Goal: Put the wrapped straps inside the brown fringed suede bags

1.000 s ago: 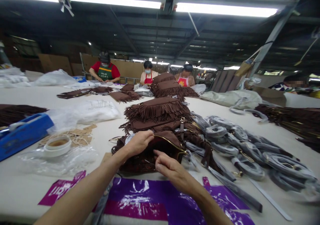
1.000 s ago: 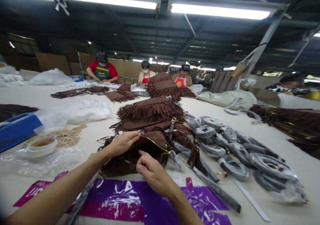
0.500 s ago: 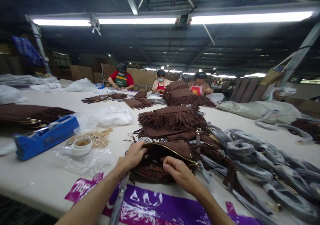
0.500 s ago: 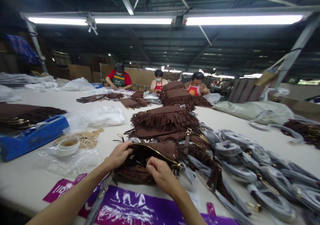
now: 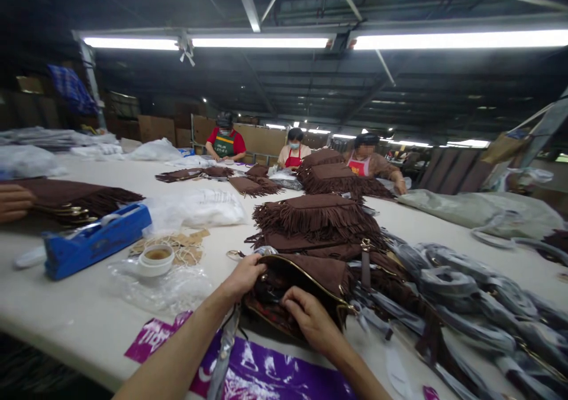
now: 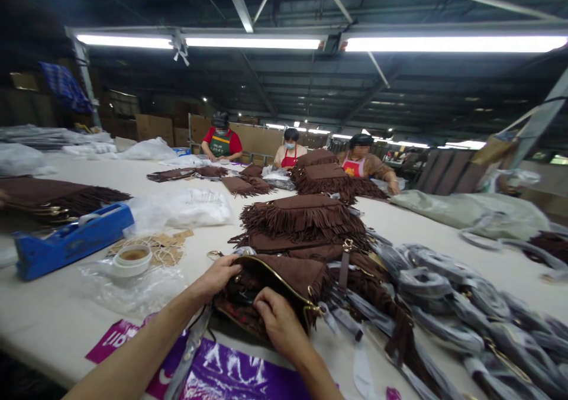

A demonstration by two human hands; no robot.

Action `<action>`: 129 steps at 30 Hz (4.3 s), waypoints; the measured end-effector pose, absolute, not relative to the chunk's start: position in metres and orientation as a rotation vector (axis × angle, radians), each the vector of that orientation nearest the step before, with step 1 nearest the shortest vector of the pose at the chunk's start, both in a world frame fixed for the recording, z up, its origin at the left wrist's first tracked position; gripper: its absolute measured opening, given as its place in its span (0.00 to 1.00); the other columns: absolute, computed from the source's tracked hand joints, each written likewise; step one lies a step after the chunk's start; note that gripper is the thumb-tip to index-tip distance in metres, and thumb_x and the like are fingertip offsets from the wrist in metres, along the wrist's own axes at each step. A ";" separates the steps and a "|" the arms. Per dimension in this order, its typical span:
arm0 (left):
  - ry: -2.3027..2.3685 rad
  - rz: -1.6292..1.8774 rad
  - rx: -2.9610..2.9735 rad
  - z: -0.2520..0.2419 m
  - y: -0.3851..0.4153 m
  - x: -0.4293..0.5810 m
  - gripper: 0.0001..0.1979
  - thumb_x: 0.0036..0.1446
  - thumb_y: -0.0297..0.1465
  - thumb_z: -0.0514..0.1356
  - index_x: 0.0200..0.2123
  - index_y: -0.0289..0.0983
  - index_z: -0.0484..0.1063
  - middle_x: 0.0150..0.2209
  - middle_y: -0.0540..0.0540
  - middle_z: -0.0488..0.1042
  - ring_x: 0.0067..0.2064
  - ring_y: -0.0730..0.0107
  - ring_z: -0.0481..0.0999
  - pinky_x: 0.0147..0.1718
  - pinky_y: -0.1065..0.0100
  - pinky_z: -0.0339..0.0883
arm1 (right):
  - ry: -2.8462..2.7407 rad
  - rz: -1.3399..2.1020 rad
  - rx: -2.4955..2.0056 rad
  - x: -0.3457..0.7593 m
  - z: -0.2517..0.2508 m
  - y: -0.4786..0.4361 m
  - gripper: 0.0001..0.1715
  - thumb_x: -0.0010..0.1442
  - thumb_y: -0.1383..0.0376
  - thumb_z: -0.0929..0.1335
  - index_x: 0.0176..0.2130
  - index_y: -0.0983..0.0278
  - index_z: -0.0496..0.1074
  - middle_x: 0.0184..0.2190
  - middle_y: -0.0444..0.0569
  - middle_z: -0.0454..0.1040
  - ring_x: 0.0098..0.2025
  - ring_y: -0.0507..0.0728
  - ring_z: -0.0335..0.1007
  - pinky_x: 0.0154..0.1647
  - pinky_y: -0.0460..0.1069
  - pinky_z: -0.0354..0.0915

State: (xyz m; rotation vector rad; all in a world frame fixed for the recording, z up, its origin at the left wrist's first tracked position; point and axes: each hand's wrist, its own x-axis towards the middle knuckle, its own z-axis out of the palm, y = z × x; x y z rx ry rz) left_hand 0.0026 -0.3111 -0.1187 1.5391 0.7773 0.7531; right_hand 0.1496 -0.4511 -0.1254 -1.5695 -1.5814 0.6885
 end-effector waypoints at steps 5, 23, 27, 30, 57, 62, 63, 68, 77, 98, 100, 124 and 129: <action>0.737 0.736 1.426 -0.118 -0.308 0.002 0.13 0.44 0.28 0.57 0.35 0.33 0.75 0.30 0.46 0.78 0.32 0.65 0.75 0.34 0.67 0.68 | -1.483 0.622 -1.626 0.149 -0.130 -0.449 0.11 0.59 0.59 0.59 0.29 0.61 0.66 0.28 0.45 0.67 0.36 0.60 0.64 0.41 0.53 0.55; 0.734 0.767 1.290 -0.116 -0.311 -0.003 0.10 0.43 0.27 0.58 0.32 0.33 0.73 0.24 0.51 0.74 0.25 0.72 0.69 0.29 0.70 0.62 | -1.038 1.180 -1.182 0.119 -0.114 -0.444 0.26 0.50 0.43 0.70 0.31 0.61 0.63 0.35 0.51 0.77 0.24 0.51 0.65 0.17 0.42 0.43; 0.725 0.760 1.258 -0.117 -0.310 -0.003 0.10 0.43 0.28 0.59 0.33 0.33 0.73 0.24 0.50 0.74 0.26 0.69 0.72 0.29 0.69 0.64 | -1.248 0.898 -1.455 0.131 -0.125 -0.448 0.19 0.55 0.48 0.65 0.30 0.61 0.68 0.19 0.40 0.67 0.20 0.51 0.58 0.20 0.45 0.49; 0.716 0.756 1.245 -0.118 -0.309 -0.003 0.11 0.43 0.28 0.59 0.33 0.33 0.72 0.23 0.50 0.74 0.27 0.68 0.73 0.29 0.69 0.64 | -1.302 0.694 -1.607 0.138 -0.139 -0.447 0.16 0.56 0.51 0.62 0.28 0.60 0.67 0.20 0.40 0.65 0.23 0.54 0.61 0.24 0.47 0.55; 0.780 0.801 1.416 -0.119 -0.311 0.000 0.10 0.44 0.26 0.55 0.33 0.33 0.72 0.26 0.49 0.74 0.29 0.67 0.71 0.31 0.68 0.63 | -1.250 0.832 -1.442 0.118 -0.138 -0.426 0.12 0.51 0.55 0.64 0.29 0.62 0.66 0.22 0.41 0.70 0.21 0.51 0.64 0.26 0.47 0.58; 0.882 0.871 1.611 -0.122 -0.317 0.003 0.10 0.45 0.24 0.54 0.31 0.36 0.72 0.30 0.48 0.75 0.36 0.64 0.72 0.37 0.68 0.64 | -1.233 0.719 -1.365 0.109 -0.141 -0.423 0.13 0.56 0.55 0.66 0.31 0.59 0.58 0.21 0.40 0.71 0.21 0.53 0.69 0.25 0.46 0.61; 0.907 0.877 1.648 -0.122 -0.318 0.004 0.10 0.46 0.23 0.54 0.31 0.36 0.72 0.31 0.48 0.75 0.37 0.64 0.72 0.38 0.68 0.64 | -1.250 0.688 -1.379 0.110 -0.143 -0.424 0.13 0.56 0.55 0.66 0.31 0.59 0.57 0.21 0.39 0.70 0.21 0.54 0.69 0.25 0.46 0.61; 1.041 0.855 1.808 -0.117 -0.326 0.006 0.08 0.49 0.23 0.54 0.31 0.37 0.71 0.33 0.47 0.75 0.38 0.63 0.72 0.38 0.68 0.62 | -1.353 0.523 -1.496 0.110 -0.140 -0.429 0.13 0.60 0.54 0.65 0.40 0.60 0.61 0.21 0.39 0.67 0.22 0.55 0.66 0.25 0.47 0.60; 1.222 0.801 2.077 -0.111 -0.352 0.008 0.07 0.53 0.24 0.53 0.35 0.38 0.69 0.33 0.44 0.75 0.38 0.60 0.74 0.38 0.66 0.59 | -1.361 0.149 -1.703 0.107 -0.139 -0.430 0.15 0.62 0.54 0.59 0.35 0.57 0.69 0.32 0.50 0.73 0.34 0.62 0.72 0.35 0.52 0.62; 1.400 0.680 1.764 -0.115 -0.282 -0.031 0.23 0.58 0.46 0.50 0.17 0.39 0.63 0.12 0.49 0.63 0.19 0.64 0.69 0.22 0.68 0.61 | -1.498 0.316 -1.295 0.120 -0.148 -0.430 0.16 0.64 0.54 0.63 0.31 0.61 0.69 0.26 0.43 0.71 0.30 0.54 0.68 0.34 0.43 0.62; 1.446 0.703 1.793 -0.113 -0.273 -0.026 0.21 0.54 0.43 0.56 0.14 0.39 0.63 0.13 0.47 0.65 0.25 0.60 0.74 0.28 0.67 0.63 | -1.547 0.301 -1.268 0.121 -0.150 -0.429 0.15 0.64 0.56 0.63 0.31 0.61 0.68 0.26 0.43 0.71 0.29 0.53 0.67 0.33 0.43 0.62; 0.774 1.241 2.188 -0.105 -0.346 -0.016 0.13 0.62 0.33 0.54 0.45 0.40 0.76 0.37 0.45 0.77 0.42 0.61 0.73 0.43 0.63 0.64 | -1.013 0.917 -1.000 0.117 -0.107 -0.437 0.24 0.51 0.48 0.72 0.25 0.64 0.66 0.17 0.39 0.63 0.18 0.46 0.48 0.18 0.43 0.46; 0.692 1.270 2.441 -0.097 -0.354 -0.016 0.15 0.63 0.29 0.53 0.49 0.43 0.75 0.38 0.45 0.78 0.41 0.61 0.73 0.44 0.61 0.64 | -1.024 0.926 -1.013 0.118 -0.109 -0.435 0.22 0.50 0.50 0.73 0.24 0.65 0.67 0.17 0.39 0.63 0.18 0.46 0.48 0.18 0.43 0.46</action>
